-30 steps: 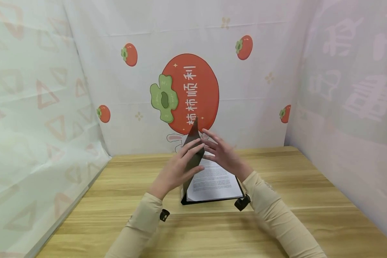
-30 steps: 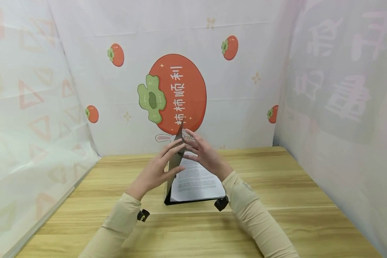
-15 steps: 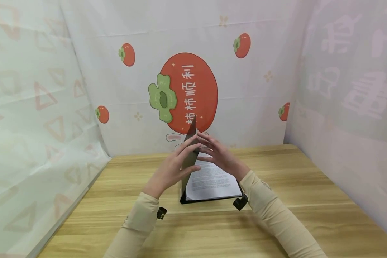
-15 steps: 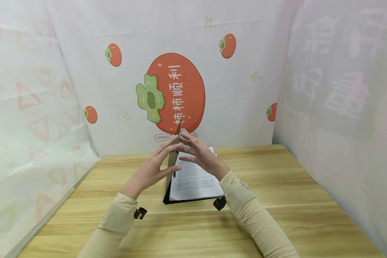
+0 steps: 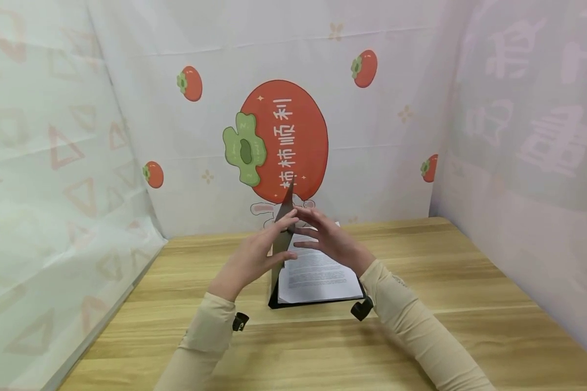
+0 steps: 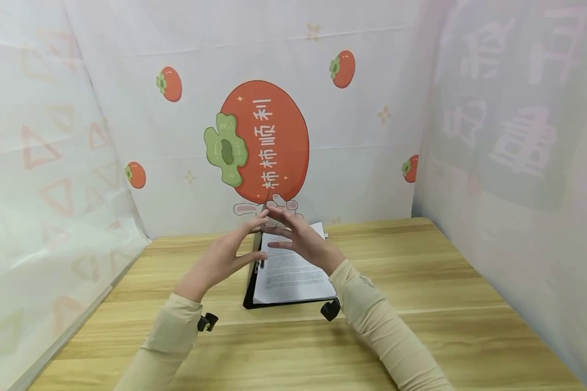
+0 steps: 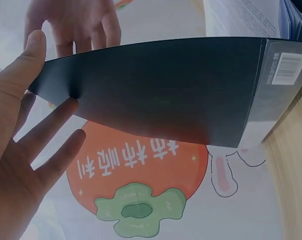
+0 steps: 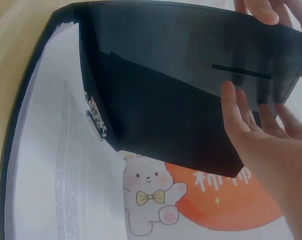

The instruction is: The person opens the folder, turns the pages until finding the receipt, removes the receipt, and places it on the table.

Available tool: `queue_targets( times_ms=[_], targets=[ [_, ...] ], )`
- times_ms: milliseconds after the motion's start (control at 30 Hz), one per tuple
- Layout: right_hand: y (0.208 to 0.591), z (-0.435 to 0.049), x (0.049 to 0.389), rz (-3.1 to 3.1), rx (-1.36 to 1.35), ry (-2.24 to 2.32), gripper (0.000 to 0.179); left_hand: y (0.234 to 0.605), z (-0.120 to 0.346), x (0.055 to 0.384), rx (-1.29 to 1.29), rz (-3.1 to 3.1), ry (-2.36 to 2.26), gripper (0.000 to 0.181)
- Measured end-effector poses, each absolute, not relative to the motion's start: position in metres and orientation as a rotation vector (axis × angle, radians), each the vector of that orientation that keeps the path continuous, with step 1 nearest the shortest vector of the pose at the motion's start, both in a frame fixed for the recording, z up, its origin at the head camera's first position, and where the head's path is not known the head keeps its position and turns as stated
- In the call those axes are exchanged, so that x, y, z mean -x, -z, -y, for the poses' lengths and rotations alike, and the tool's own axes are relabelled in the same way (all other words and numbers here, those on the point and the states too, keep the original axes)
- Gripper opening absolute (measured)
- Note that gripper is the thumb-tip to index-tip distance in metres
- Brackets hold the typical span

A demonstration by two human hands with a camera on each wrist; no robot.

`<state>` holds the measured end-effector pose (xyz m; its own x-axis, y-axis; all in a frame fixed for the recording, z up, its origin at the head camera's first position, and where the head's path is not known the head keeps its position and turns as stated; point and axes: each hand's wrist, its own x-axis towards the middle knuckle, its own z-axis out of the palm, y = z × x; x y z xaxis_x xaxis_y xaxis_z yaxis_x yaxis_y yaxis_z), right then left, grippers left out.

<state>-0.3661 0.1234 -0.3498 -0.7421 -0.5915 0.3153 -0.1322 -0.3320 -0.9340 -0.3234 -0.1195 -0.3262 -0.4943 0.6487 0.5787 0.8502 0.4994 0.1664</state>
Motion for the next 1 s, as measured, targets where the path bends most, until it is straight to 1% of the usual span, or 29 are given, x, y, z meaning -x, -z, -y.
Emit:
queue_targets(
  times_ms=[233, 500, 633, 767, 867, 1000],
  targets=[
    [0.351, -0.11, 0.361, -1.611, 0.957, 2.087, 0.059, 0.318, 0.13, 0.321, 1.201, 2.31, 0.666, 0.081],
    [0.359, -0.112, 0.366, -1.694, 0.915, 2.061, 0.063, 0.312, 0.138, 0.32, 1.193, 2.299, 0.679, 0.083],
    [0.372, -0.12, 0.38, -1.783, 0.82, 2.058, 0.063, 0.31, 0.142, 0.32, 1.172, 2.302, 0.689, 0.081],
    [0.388, -0.135, 0.395, -1.944, 0.695, 2.04, 0.055, 0.309, 0.148, 0.322, 1.158, 2.289, 0.697, 0.077],
    [0.395, -0.147, 0.402, -2.091, 0.537, 2.015, 0.047, 0.308, 0.151, 0.322, 1.153, 2.279, 0.697, 0.076],
    [0.399, -0.164, 0.411, -2.179, 0.334, 2.011, 0.044, 0.306, 0.155, 0.323, 1.143, 2.276, 0.688, 0.075]
  ],
)
